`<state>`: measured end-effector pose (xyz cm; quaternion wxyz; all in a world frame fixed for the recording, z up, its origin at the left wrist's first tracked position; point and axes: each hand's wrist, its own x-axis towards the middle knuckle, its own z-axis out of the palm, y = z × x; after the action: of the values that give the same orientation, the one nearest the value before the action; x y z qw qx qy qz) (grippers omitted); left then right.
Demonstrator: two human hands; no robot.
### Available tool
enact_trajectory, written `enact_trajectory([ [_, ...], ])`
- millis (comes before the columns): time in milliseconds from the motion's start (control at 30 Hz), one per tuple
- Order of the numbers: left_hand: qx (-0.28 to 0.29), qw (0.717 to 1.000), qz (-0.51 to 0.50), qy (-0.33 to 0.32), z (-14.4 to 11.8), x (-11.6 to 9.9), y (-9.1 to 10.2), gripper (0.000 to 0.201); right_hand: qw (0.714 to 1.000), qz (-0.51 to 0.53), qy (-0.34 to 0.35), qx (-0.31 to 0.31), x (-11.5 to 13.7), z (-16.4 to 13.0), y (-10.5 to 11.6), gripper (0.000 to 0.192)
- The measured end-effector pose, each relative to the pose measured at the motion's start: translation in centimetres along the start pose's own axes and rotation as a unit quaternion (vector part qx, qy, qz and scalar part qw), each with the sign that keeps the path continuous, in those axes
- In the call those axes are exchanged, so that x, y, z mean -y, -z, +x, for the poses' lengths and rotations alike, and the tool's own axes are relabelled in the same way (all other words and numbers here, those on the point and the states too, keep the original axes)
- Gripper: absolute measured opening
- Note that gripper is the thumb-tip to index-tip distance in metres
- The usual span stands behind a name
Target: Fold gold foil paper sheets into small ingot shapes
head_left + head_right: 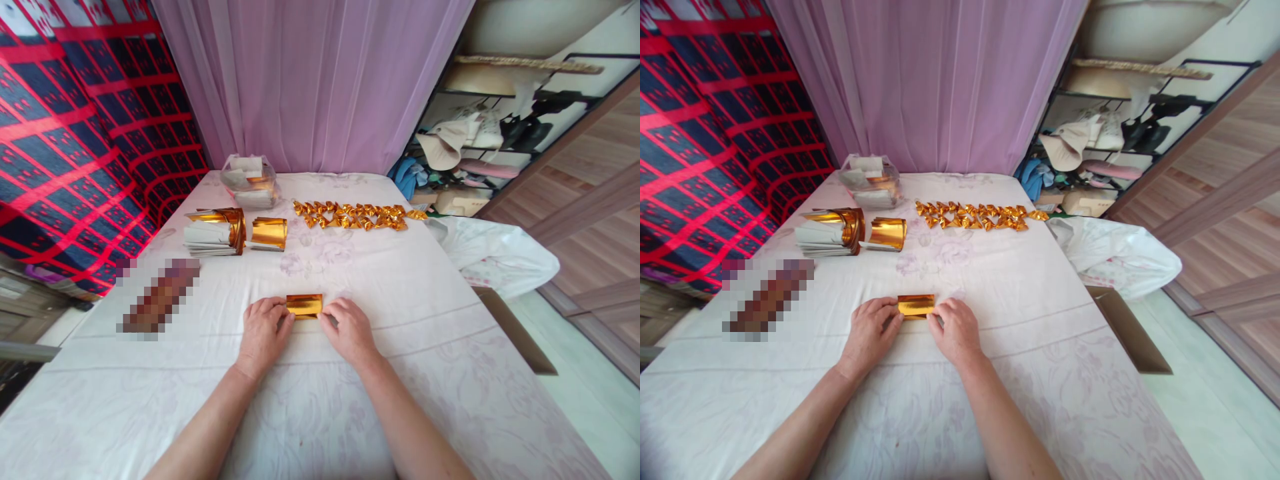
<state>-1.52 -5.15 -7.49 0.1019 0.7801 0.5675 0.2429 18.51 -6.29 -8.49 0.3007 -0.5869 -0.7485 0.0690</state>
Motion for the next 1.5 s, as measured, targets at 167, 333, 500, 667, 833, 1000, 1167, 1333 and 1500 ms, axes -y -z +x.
enact_trajectory([
  [167,0.003,1.000,0.006,0.000,0.10,-0.20,0.06,0.017,1.000,-0.016,-0.021,-0.010,0.08,-0.04,-0.35,0.016],
  [333,0.003,1.000,0.022,0.010,0.18,-0.18,-0.08,0.017,0.999,-0.032,-0.035,-0.013,0.21,-0.04,-0.56,0.014],
  [500,-0.006,1.000,0.020,0.014,0.15,-0.08,-0.22,0.019,0.998,-0.045,-0.039,-0.018,0.36,0.00,-0.59,0.014],
  [667,-0.010,1.000,0.007,0.018,0.10,-0.08,-0.23,0.018,0.998,-0.050,-0.038,-0.025,0.40,-0.02,-0.63,0.017],
  [833,-0.007,1.000,0.012,0.021,0.11,-0.04,-0.28,0.018,0.998,-0.051,-0.039,-0.026,0.41,-0.03,-0.67,0.017],
  [1000,0.001,0.999,0.020,0.025,0.15,0.04,-0.32,0.020,0.997,-0.064,-0.048,-0.015,0.46,-0.02,-0.75,0.015],
  [1167,-0.003,0.999,0.016,0.031,0.22,-0.03,-0.33,0.020,0.996,-0.078,-0.041,-0.021,0.58,0.04,-0.76,0.015],
  [1333,-0.003,0.999,0.021,0.033,0.37,-0.17,-0.30,0.022,0.995,-0.088,-0.039,-0.024,0.66,0.07,-0.77,0.015],
  [1500,-0.005,0.999,0.027,0.032,0.41,-0.20,-0.32,0.022,0.995,-0.092,-0.036,-0.027,0.62,0.05,-0.86,0.015],
])
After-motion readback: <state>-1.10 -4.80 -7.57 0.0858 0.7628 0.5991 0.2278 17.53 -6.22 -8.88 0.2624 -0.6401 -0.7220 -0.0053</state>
